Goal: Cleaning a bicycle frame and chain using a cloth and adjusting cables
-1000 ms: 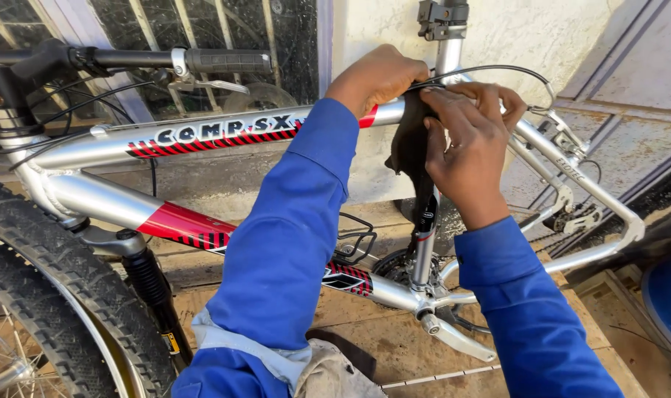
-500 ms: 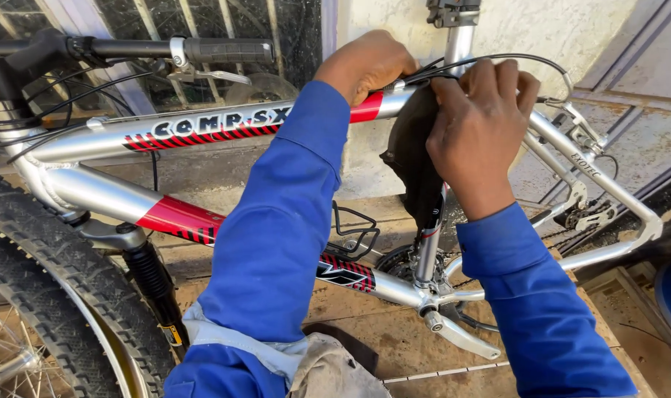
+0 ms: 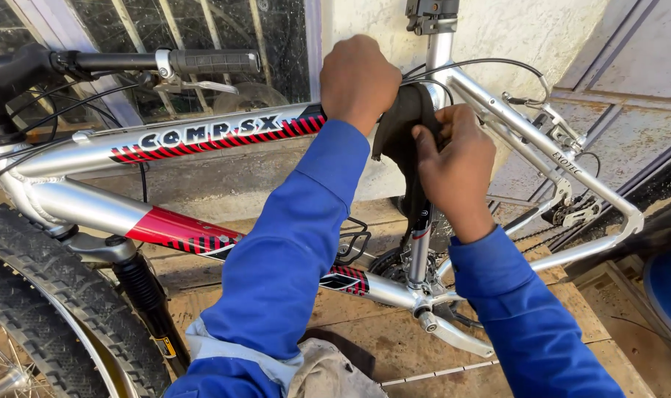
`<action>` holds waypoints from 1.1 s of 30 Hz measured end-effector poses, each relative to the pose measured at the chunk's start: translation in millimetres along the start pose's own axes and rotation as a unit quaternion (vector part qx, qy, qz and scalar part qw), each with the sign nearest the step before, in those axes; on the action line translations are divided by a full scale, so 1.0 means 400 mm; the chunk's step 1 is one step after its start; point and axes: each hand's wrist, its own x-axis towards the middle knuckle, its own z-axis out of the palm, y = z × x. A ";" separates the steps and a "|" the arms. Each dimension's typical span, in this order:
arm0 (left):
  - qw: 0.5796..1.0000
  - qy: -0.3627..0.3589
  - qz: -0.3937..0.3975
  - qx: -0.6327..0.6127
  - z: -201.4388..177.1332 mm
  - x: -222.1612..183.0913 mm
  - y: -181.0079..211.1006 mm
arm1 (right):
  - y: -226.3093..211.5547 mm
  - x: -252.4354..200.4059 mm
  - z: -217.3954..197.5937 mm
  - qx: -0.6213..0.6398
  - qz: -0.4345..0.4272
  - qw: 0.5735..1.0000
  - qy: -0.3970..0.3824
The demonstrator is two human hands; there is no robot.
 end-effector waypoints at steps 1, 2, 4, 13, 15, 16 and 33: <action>0.999 0.035 0.003 0.010 0.001 -0.005 0.000 | 0.004 0.007 -0.009 0.063 0.067 0.995 -0.034; 0.997 0.071 0.008 0.019 0.000 -0.008 0.003 | 0.009 0.018 -0.018 0.126 0.131 0.981 -0.067; 0.998 0.064 -0.005 0.002 -0.005 -0.010 0.000 | 0.058 0.036 -0.050 0.148 0.142 0.977 -0.058; 0.994 0.096 0.050 -0.012 -0.012 -0.047 0.024 | 0.041 0.002 -0.118 0.292 0.154 0.937 -0.118; 0.973 0.185 0.135 -0.014 -0.026 -0.135 0.043 | 0.035 -0.002 -0.100 0.315 0.144 0.932 -0.103; 0.930 0.279 0.215 -0.104 -0.037 -0.197 0.060 | 0.030 0.004 -0.095 0.320 0.146 0.931 -0.091; 0.769 0.070 0.024 -0.635 0.241 -0.200 -0.066 | 0.179 0.066 0.033 0.470 0.221 0.854 -0.046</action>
